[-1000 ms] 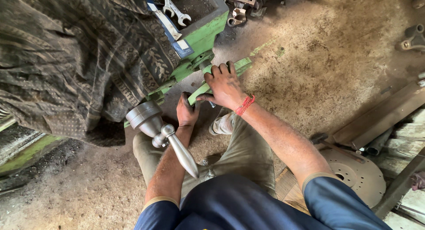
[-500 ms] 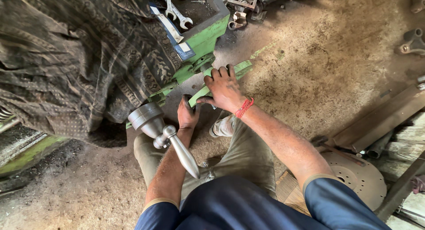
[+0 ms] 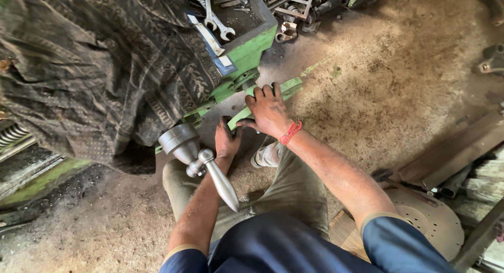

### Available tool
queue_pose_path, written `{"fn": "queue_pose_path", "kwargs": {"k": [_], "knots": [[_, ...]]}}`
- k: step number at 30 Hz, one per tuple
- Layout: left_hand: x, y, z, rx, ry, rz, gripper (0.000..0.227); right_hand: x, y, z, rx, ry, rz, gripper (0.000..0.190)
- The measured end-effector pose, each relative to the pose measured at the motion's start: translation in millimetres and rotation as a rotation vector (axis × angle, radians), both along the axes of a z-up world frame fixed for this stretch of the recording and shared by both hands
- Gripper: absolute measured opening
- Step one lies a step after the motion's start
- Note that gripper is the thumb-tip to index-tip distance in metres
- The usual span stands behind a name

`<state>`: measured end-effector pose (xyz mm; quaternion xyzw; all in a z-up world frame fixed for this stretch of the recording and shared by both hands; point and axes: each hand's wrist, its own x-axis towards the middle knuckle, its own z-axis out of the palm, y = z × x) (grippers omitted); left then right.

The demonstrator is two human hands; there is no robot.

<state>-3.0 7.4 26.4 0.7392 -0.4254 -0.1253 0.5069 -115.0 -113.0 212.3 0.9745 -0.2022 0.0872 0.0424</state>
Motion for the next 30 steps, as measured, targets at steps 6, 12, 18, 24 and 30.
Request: {"fn": "queue_pose_path", "kwargs": {"k": [6,12,18,24,30], "knots": [[1,-6,41,-0.016,-0.101,-0.062,0.044,3,3,0,0.013,0.059,-0.020,0.078],[7,-10,41,0.007,-0.044,-0.108,0.036,5,5,-2,0.000,0.044,-0.014,0.075],[11,-6,12,-0.063,-0.070,-0.083,0.041,9,14,-1,-0.084,0.037,-0.001,0.078],[13,0,4,0.075,-0.102,-0.089,0.048,7,24,0,-0.033,0.001,0.044,0.075],[18,8,5,0.068,-0.010,-0.145,0.040,-8,-1,8,0.059,-0.024,0.136,0.067]]}}
